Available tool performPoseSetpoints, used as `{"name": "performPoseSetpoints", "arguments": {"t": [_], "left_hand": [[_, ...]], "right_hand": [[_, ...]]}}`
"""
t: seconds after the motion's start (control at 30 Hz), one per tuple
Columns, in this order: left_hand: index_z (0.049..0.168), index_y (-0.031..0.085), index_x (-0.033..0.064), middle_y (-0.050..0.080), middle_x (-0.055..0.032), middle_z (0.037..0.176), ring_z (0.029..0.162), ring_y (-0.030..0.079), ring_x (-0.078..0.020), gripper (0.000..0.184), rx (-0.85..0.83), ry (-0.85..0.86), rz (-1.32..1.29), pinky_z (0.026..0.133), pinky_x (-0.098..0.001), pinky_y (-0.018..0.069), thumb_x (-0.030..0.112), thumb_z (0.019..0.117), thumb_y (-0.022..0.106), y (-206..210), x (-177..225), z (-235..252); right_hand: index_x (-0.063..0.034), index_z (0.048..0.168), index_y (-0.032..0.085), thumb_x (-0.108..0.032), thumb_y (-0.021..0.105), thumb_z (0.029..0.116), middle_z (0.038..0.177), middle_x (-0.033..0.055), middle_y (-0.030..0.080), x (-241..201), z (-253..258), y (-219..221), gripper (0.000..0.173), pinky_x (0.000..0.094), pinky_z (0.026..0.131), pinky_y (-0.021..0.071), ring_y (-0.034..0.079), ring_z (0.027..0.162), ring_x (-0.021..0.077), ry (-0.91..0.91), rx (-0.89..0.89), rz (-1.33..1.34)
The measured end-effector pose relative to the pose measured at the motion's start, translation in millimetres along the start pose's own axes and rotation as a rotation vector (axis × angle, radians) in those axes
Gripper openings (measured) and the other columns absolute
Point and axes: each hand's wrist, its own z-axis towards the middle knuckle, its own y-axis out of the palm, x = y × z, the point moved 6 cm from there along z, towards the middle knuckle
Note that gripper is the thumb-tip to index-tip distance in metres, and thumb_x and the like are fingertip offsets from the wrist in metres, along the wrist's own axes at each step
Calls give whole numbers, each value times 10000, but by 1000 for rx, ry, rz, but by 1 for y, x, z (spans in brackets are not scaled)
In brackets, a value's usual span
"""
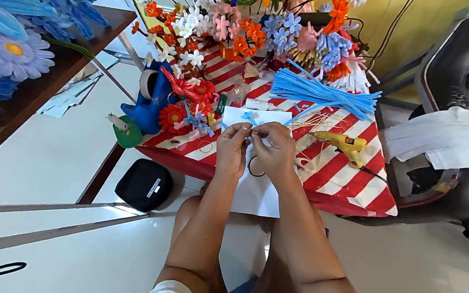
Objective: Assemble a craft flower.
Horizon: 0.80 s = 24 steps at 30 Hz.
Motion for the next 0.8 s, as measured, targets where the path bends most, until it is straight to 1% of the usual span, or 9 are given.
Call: {"name": "performPoseSetpoints", "arguments": {"t": [0.13,0.2,0.23,0.27,0.33,0.4,0.47,0.63,0.8], "left_hand": [[921,706,67,678,-4,817,745,647,-76,193,-19,27,49,728,-238,561,20,1010,542,-2,3,0],[1065,701,84,680,28,890,786,641,-54,174,-59,134,167,738,-226,552,52,1021,536,-7,10,5],[1185,670,72,676,34,955,826,637,-44,208,-105,235,268,755,-222,545,56,1019,546,-11,16,8],[1239,658,43,679,33,998,867,641,-36,251,-156,364,377,784,-221,548,44,1002,578,-13,23,10],[1179,704,-19,694,-31,1055,969,654,-61,231,-270,656,628,866,-240,556,37,964,642,-13,36,8],[1074,759,11,709,-73,1014,1020,641,-129,156,-345,891,797,931,-289,521,72,945,695,-8,41,2],[1055,774,44,708,-75,986,1014,619,-169,142,-373,1018,879,952,-335,472,100,948,701,-4,41,-3],[1024,776,24,702,-91,924,951,626,-170,129,-380,1129,932,899,-292,493,94,957,692,0,41,-10],[992,764,15,711,-100,930,956,645,-190,115,-348,1153,1008,910,-303,507,101,950,701,-2,43,-10]], "right_hand": [[-17,948,689,-28,633,923,897,60,669,6,2,-3,62,381,868,509,633,842,143,70,-60,73],[-12,957,688,-35,629,929,894,62,662,9,3,-6,69,342,836,524,628,828,129,90,-61,91],[-9,960,689,-35,628,932,895,61,661,10,4,-7,72,320,826,530,628,826,118,96,-63,104],[-7,961,689,-36,630,935,897,58,660,10,4,-9,71,300,817,535,627,825,107,99,-67,117],[-2,964,688,-35,630,936,898,55,661,10,5,-11,72,273,809,536,626,826,91,99,-83,142],[-4,959,687,-33,624,931,893,50,661,9,5,-12,74,249,799,536,625,825,80,94,-100,155],[-6,958,684,-29,618,926,891,45,658,9,6,-12,76,245,800,532,623,824,75,99,-127,164],[-8,954,676,-24,606,920,881,41,646,9,6,-11,79,220,788,527,618,817,61,101,-185,183],[-22,944,683,-47,623,927,867,33,650,9,7,-12,67,251,797,533,623,816,69,108,-224,170]]}}
